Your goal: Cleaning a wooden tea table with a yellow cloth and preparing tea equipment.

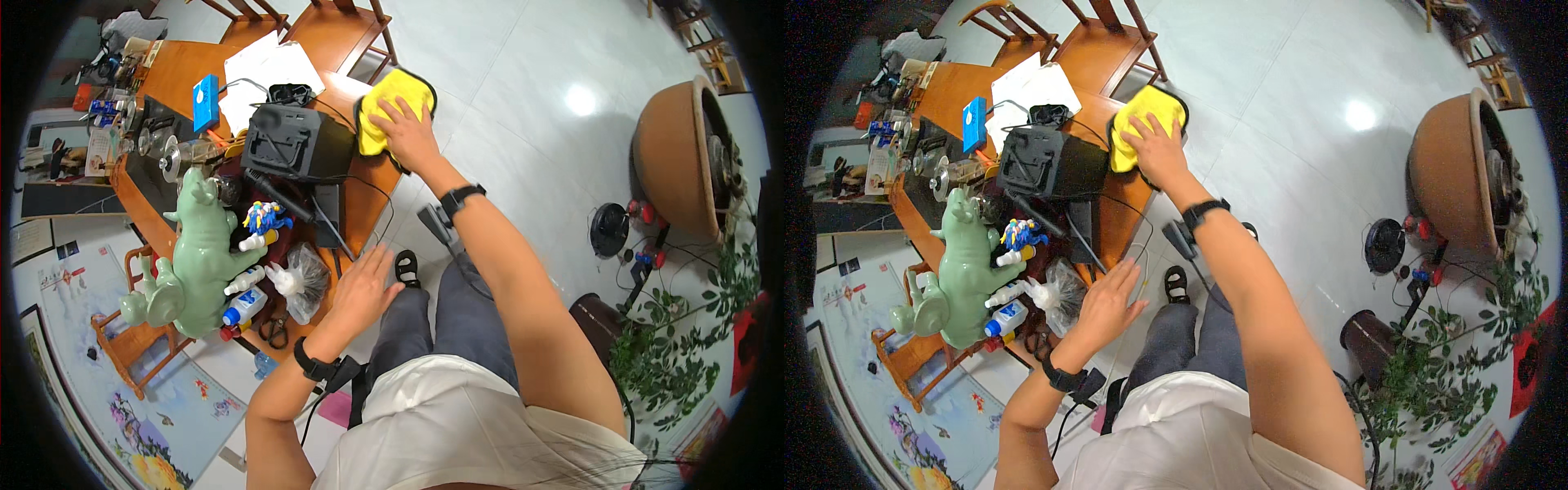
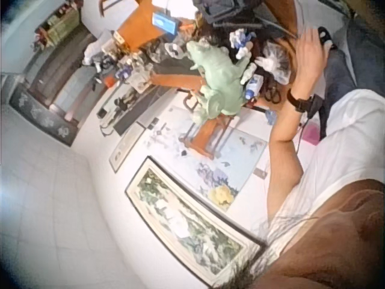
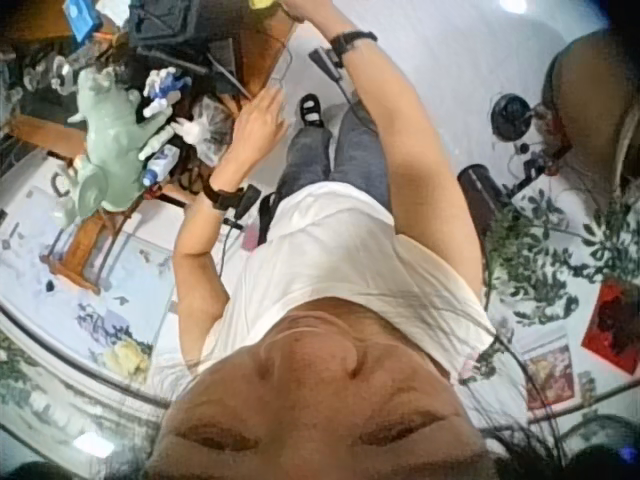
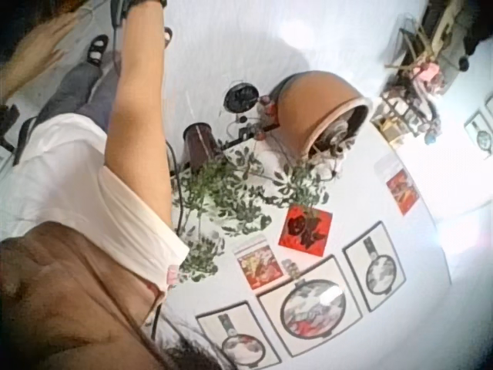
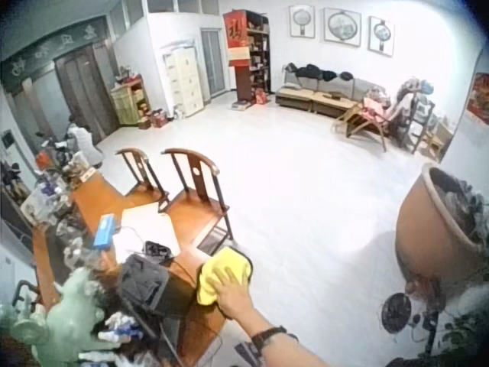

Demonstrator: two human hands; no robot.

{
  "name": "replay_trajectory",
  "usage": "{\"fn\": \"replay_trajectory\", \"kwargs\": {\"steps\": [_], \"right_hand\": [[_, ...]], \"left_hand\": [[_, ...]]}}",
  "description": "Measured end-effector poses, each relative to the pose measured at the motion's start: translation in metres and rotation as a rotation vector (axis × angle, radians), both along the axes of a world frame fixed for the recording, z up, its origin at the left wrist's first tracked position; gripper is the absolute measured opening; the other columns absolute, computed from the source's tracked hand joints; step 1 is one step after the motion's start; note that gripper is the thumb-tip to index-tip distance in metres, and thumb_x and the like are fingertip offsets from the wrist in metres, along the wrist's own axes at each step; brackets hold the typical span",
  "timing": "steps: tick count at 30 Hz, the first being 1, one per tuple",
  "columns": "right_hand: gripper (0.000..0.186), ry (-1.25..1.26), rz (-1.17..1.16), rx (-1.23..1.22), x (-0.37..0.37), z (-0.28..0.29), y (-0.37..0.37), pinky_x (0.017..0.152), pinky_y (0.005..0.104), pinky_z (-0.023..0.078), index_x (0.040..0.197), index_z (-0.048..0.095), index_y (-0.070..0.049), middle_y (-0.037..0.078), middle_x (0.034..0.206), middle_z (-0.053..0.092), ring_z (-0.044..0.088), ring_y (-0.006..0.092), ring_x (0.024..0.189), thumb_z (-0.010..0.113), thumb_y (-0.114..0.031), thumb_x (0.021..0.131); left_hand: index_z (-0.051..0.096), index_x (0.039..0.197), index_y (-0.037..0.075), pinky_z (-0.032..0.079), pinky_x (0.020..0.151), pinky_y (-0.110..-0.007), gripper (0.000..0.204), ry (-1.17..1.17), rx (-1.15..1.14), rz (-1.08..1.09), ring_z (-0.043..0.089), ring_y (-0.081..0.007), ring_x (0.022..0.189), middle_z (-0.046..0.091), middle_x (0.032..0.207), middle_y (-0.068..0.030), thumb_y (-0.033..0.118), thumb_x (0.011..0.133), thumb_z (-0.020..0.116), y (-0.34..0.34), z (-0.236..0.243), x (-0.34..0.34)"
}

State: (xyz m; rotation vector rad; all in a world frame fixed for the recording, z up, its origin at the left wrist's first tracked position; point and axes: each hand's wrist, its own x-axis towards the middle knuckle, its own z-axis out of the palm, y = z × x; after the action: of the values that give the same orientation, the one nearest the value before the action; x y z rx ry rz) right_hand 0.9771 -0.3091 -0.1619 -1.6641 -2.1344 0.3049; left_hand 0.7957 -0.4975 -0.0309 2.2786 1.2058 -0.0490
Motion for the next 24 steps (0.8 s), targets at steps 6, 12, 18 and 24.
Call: {"fn": "replay_trajectory", "kwargs": {"steps": [6,12,18,24], "right_hand": [[0.048,0.174,0.089,-0.138,0.025,-0.008,0.065,0.103,0.0526,0.037,0.130,0.055,-0.024,0.006,0.143,0.044,0.044,0.0323,0.127,0.057,-0.014,0.083],[0.049,0.238,0.210,-0.124,0.093,-0.008,0.011,0.090,0.0423,0.049,0.127,0.057,-0.022,0.009,0.138,0.048,0.053,0.0312,0.112,0.055,-0.008,0.080],[0.047,0.165,0.320,-0.241,0.099,0.010,0.036,0.091,0.0410,0.048,0.127,0.058,-0.021,0.008,0.141,0.047,0.053,0.0309,0.115,0.056,-0.007,0.082],[0.050,0.416,0.323,-0.574,0.104,-0.010,0.087,0.099,0.0406,0.043,0.136,0.048,-0.011,0.018,0.133,0.051,0.051,0.0342,0.118,0.055,-0.012,0.086]], "left_hand": [[0.047,0.130,-0.007,0.038,0.104,-0.044,0.063,0.059,0.092,0.070,0.040,-0.0393,0.131,0.043,0.138,-0.0269,0.024,0.080,0.072,0.062,-0.031,0.073],[0.036,0.137,-0.006,0.032,0.108,-0.045,0.074,0.322,0.122,0.226,0.033,-0.0392,0.135,0.035,0.144,-0.0278,0.030,0.082,0.070,0.126,-0.068,0.108],[0.027,0.143,-0.005,0.031,0.109,-0.046,0.082,0.552,0.008,0.381,0.030,-0.0407,0.137,0.028,0.148,-0.0291,0.030,0.082,0.070,0.156,-0.090,0.119],[0.013,0.147,-0.003,0.034,0.107,-0.046,0.098,0.546,-0.115,0.454,0.032,-0.0460,0.134,0.025,0.146,-0.0356,0.032,0.079,0.073,0.174,-0.083,0.147]]}}
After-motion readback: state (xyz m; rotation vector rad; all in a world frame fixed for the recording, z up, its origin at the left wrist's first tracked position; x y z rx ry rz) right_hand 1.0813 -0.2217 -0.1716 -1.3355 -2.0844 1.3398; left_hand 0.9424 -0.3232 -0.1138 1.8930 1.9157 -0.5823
